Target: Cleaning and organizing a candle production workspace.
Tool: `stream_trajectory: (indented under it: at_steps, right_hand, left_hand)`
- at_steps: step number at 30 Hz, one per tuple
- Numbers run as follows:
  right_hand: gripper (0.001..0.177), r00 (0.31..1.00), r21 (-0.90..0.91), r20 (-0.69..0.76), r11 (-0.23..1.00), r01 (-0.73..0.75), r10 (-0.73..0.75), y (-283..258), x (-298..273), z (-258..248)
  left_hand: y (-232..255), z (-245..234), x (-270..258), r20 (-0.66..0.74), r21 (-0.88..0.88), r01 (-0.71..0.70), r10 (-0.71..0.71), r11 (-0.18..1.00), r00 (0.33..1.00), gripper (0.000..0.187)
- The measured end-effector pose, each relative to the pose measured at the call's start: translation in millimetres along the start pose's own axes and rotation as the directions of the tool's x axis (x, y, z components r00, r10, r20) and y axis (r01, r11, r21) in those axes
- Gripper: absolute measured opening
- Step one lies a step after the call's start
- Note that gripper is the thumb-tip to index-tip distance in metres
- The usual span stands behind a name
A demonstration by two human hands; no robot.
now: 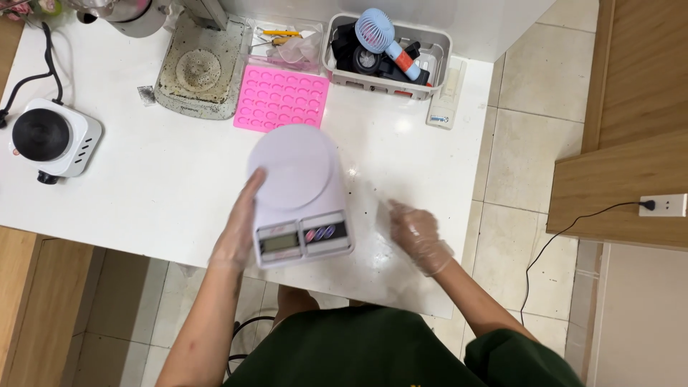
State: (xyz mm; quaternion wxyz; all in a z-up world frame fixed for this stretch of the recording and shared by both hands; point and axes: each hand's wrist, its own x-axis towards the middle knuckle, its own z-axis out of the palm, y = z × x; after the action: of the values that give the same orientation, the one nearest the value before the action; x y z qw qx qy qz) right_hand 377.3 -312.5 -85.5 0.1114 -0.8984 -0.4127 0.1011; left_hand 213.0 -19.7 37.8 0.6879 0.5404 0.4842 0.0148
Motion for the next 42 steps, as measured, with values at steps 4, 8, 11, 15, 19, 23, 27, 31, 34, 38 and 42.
stream_trajectory:
  at_steps: [4,8,11,15,19,23,27,31,34,38,42]
  right_hand:
    - [0.026,0.962,0.229,-0.154,0.955,-0.187,0.225,30,-18,-48]
    - [0.025,0.896,0.221,-0.131,0.894,-0.390,0.424,65,-72,-51]
    - [0.030,0.814,0.389,-0.076,0.768,-0.508,0.576,61,-110,-55]
    - [0.036,0.590,0.577,0.215,0.386,-0.720,0.778,49,-135,-65]
    - [0.037,0.505,0.634,0.305,0.224,-0.740,0.807,47,-139,-52]
    - [0.036,0.477,0.651,0.328,0.171,-0.740,0.815,63,-139,-29]
    - [0.028,0.643,0.260,0.095,0.604,-0.753,0.760,61,-113,-44]
    - [0.030,0.731,-0.195,-0.055,0.711,-0.676,0.680,67,-73,-58]
    - [0.021,0.668,-0.281,0.071,0.658,-0.699,0.741,92,-53,-16]
    - [0.054,0.959,-0.093,-0.200,0.970,-0.224,0.202,37,-34,9]
    - [0.064,0.913,-0.066,-0.338,0.973,0.221,-0.231,-36,-18,39]
  left_hand:
    - [4,54,61,0.185,0.022,-0.068,0.063,0.997,0.981,0.099]
    - [-35,117,154,0.279,-0.264,-0.015,0.091,0.964,0.956,0.092]
    - [-42,154,199,0.272,-0.368,-0.012,0.120,0.930,0.955,0.086]
    - [-59,187,216,0.032,-0.403,-0.191,0.222,0.895,0.974,0.072]
    - [-94,226,213,-0.365,-0.431,-0.413,0.264,0.802,0.893,0.064]
    - [-86,248,206,-0.331,-0.633,-0.237,0.019,0.737,0.943,0.066]
    - [-66,224,194,-0.011,-0.593,0.116,-0.153,0.797,0.988,0.075]
    - [-62,162,161,0.222,-0.466,0.199,-0.104,0.862,0.969,0.073]
    - [-48,105,139,0.203,-0.080,-0.135,0.148,0.988,0.968,0.068]
    - [-23,55,146,-0.037,0.700,-0.422,0.620,0.576,0.784,0.075]
    - [-15,33,163,0.195,0.836,-0.449,0.596,0.314,0.779,0.080]
